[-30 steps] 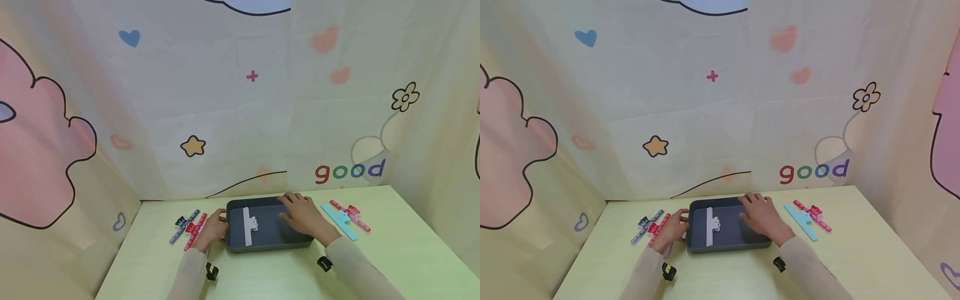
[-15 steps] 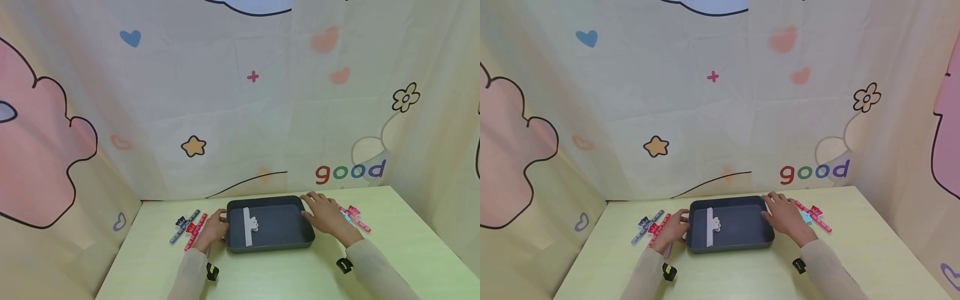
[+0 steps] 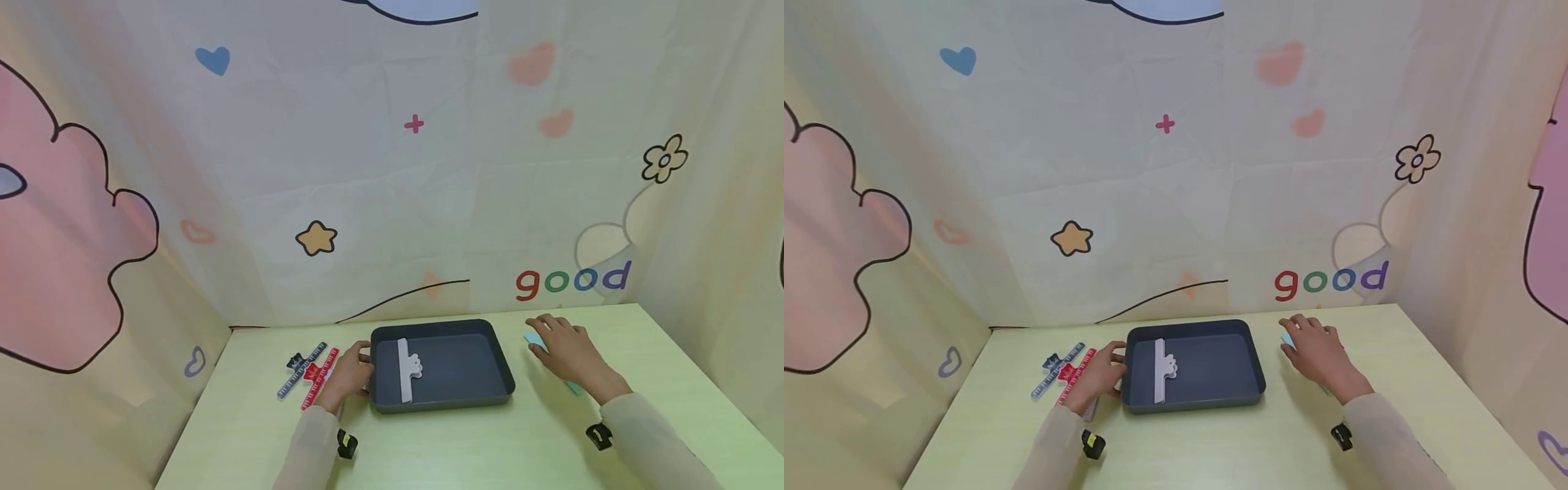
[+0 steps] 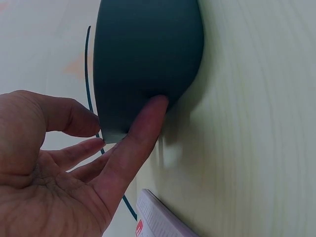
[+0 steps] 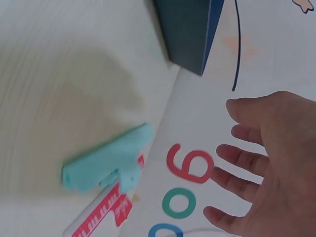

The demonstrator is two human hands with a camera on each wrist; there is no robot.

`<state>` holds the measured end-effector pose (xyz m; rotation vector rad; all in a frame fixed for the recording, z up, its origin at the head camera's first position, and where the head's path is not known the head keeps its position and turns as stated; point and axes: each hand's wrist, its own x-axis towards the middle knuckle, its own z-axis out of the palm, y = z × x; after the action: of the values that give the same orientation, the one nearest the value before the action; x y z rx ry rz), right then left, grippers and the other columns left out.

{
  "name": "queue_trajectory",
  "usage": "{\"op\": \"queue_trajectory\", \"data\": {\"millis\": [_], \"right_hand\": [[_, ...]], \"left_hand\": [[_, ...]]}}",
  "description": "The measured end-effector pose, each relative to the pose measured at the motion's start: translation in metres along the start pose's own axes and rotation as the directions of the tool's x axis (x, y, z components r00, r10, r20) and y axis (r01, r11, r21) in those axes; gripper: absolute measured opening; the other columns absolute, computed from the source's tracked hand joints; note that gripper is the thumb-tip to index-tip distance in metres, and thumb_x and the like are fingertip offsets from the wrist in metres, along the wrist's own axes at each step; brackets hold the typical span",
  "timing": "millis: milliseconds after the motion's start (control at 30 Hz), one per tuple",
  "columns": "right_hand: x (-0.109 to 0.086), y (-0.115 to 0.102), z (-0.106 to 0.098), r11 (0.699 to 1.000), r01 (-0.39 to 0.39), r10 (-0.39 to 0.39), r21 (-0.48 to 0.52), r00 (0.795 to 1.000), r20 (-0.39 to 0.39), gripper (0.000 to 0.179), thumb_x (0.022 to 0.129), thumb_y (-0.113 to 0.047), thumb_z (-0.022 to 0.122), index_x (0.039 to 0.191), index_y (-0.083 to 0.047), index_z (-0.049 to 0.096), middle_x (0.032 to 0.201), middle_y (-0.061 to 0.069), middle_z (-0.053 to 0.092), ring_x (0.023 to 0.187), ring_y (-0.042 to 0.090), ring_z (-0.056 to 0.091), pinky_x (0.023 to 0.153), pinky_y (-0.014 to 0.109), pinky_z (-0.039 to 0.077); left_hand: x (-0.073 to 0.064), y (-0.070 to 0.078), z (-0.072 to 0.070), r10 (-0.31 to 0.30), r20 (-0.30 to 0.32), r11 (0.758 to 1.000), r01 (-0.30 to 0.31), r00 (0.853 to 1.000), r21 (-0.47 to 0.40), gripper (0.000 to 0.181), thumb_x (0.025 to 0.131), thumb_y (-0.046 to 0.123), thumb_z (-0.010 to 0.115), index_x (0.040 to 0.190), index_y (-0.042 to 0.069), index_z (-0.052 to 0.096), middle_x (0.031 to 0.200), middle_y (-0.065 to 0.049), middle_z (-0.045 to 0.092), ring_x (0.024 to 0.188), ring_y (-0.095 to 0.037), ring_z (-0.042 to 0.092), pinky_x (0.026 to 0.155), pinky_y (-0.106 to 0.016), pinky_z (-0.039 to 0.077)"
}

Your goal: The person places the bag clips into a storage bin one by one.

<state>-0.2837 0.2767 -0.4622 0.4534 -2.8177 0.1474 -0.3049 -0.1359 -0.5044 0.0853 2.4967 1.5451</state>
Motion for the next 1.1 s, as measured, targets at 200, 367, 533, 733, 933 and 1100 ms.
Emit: {"op": "queue_trajectory", "data": {"millis": [200, 367, 533, 733, 933, 1100], "right_hand": [[-0.007, 0.018, 0.000, 1.000, 0.003, -0.003, -0.024, 1.000, 0.016, 0.044, 0.091, -0.022, 0.068, 0.130, -0.005, 0.057, 0.128, 0.020, 0.058, 0.116, 0.045, 0.055, 0.086, 0.068, 0.047], [-0.017, 0.034, 0.007, 0.997, 0.015, -0.010, -0.070, 0.997, 0.075, 0.047, 0.088, -0.021, 0.072, 0.129, -0.004, 0.058, 0.127, 0.021, 0.058, 0.117, 0.045, 0.053, 0.086, 0.068, 0.048], [-0.025, 0.045, 0.010, 0.994, 0.044, -0.034, -0.096, 0.994, 0.103, 0.050, 0.084, -0.022, 0.076, 0.127, -0.004, 0.060, 0.124, 0.020, 0.060, 0.115, 0.046, 0.055, 0.085, 0.069, 0.049], [-0.026, 0.056, 0.011, 0.990, 0.086, -0.073, -0.114, 0.991, 0.115, 0.053, 0.078, -0.020, 0.081, 0.125, -0.004, 0.061, 0.123, 0.019, 0.061, 0.114, 0.046, 0.055, 0.083, 0.070, 0.050], [-0.025, 0.065, 0.013, 0.987, 0.105, -0.088, -0.123, 0.987, 0.133, 0.052, 0.077, -0.015, 0.081, 0.124, -0.005, 0.062, 0.123, 0.019, 0.061, 0.113, 0.046, 0.055, 0.083, 0.069, 0.050], [-0.024, 0.071, 0.014, 0.986, 0.102, -0.080, -0.131, 0.983, 0.163, 0.049, 0.076, -0.009, 0.079, 0.122, -0.006, 0.063, 0.121, 0.019, 0.061, 0.112, 0.047, 0.055, 0.082, 0.068, 0.050]], "left_hand": [[-0.002, -0.001, -0.001, -0.012, -0.004, 1.000, 0.012, 1.000, -0.004, 0.059, 0.089, -0.001, 0.050, 0.146, 0.002, 0.038, 0.132, -0.032, 0.054, 0.106, -0.041, 0.064, 0.054, -0.040, 0.062], [-0.003, -0.005, 0.001, -0.020, -0.004, 1.000, 0.020, 1.000, -0.004, 0.058, 0.090, -0.001, 0.050, 0.146, 0.002, 0.038, 0.132, -0.031, 0.054, 0.105, -0.040, 0.064, 0.055, -0.040, 0.062], [-0.003, -0.005, 0.002, -0.036, -0.011, 0.999, 0.036, 0.999, 0.003, 0.057, 0.090, 0.001, 0.050, 0.146, 0.004, 0.039, 0.133, -0.029, 0.054, 0.105, -0.038, 0.064, 0.055, -0.040, 0.062], [-0.001, -0.003, 0.001, -0.011, -0.012, 1.000, 0.011, 1.000, 0.016, 0.057, 0.091, 0.002, 0.050, 0.147, 0.003, 0.038, 0.131, -0.029, 0.055, 0.104, -0.037, 0.064, 0.053, -0.038, 0.062], [-0.002, -0.001, 0.000, 0.000, -0.009, 1.000, 0.000, 1.000, 0.021, 0.057, 0.091, 0.002, 0.050, 0.146, 0.003, 0.038, 0.130, -0.030, 0.055, 0.103, -0.037, 0.065, 0.053, -0.039, 0.062], [-0.001, 0.000, -0.001, -0.005, -0.008, 1.000, 0.005, 1.000, 0.021, 0.056, 0.092, 0.002, 0.050, 0.146, 0.003, 0.038, 0.131, -0.029, 0.056, 0.104, -0.036, 0.064, 0.053, -0.039, 0.062]]}}
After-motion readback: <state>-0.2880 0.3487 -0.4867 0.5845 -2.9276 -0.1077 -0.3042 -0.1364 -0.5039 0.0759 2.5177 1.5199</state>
